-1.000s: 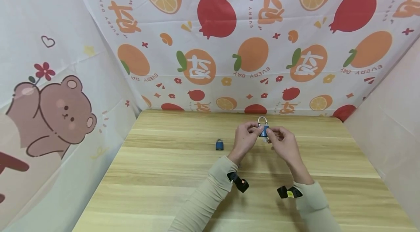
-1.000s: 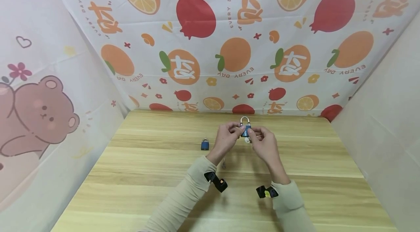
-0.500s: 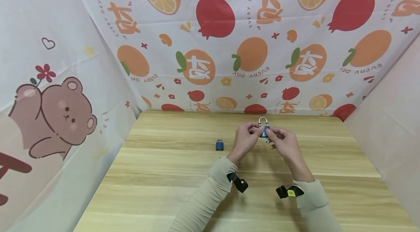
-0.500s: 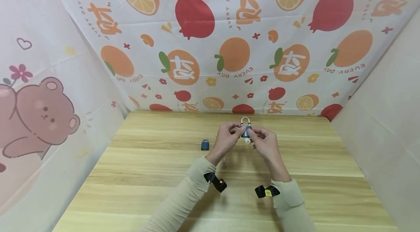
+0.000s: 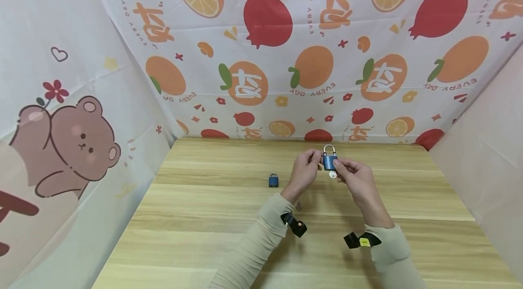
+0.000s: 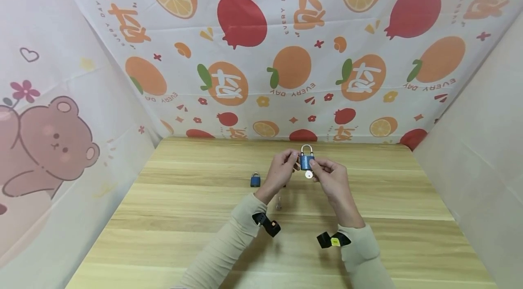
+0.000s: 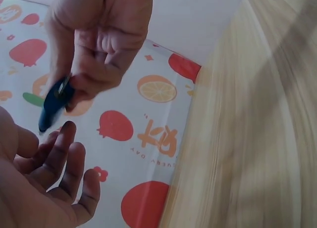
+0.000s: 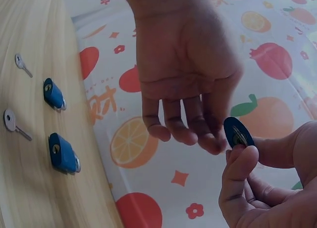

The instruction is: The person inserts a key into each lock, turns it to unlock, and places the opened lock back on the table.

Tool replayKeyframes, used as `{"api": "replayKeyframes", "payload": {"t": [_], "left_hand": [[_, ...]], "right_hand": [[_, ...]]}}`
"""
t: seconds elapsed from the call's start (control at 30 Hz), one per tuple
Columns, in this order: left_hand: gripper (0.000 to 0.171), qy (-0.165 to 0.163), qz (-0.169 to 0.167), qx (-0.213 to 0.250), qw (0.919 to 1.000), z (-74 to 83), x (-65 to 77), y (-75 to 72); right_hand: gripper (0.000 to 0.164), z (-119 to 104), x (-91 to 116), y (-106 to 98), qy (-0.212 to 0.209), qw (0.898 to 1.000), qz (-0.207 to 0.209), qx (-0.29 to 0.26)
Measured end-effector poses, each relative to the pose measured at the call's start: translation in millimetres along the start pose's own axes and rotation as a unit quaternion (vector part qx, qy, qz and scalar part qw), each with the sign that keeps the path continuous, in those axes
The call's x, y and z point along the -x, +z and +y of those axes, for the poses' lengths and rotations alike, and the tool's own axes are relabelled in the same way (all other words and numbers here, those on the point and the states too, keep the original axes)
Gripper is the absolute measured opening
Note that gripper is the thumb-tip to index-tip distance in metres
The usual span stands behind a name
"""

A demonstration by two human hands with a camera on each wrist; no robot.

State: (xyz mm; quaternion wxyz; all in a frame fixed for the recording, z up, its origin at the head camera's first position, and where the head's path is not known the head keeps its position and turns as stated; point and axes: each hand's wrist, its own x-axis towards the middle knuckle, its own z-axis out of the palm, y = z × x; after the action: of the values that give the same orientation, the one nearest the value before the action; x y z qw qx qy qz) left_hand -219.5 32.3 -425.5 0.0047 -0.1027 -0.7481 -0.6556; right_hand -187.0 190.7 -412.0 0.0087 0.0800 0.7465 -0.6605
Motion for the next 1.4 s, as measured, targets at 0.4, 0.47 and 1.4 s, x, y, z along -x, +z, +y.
{"api": "replayKeyframes", "payload": {"t": [0.4,0.47,1.4], "left_hand": [[0.028,0.04,-0.094,0.019,0.9946,-7.8,-16.5,-4.1],[0.03,0.047,-0.122,0.036,0.9907,-7.4,-18.7,-4.1],[0.035,-0.006,-0.194,0.261,0.9457,-15.0,-22.6,-12.2]], "right_hand": [[0.045,-9,14,-1,-0.004,0.999,-0.032,-0.041],[0.042,-10,15,-2,-0.005,0.998,-0.041,-0.049],[0.013,-9,22,1,0.0,0.991,-0.096,-0.091]]}}
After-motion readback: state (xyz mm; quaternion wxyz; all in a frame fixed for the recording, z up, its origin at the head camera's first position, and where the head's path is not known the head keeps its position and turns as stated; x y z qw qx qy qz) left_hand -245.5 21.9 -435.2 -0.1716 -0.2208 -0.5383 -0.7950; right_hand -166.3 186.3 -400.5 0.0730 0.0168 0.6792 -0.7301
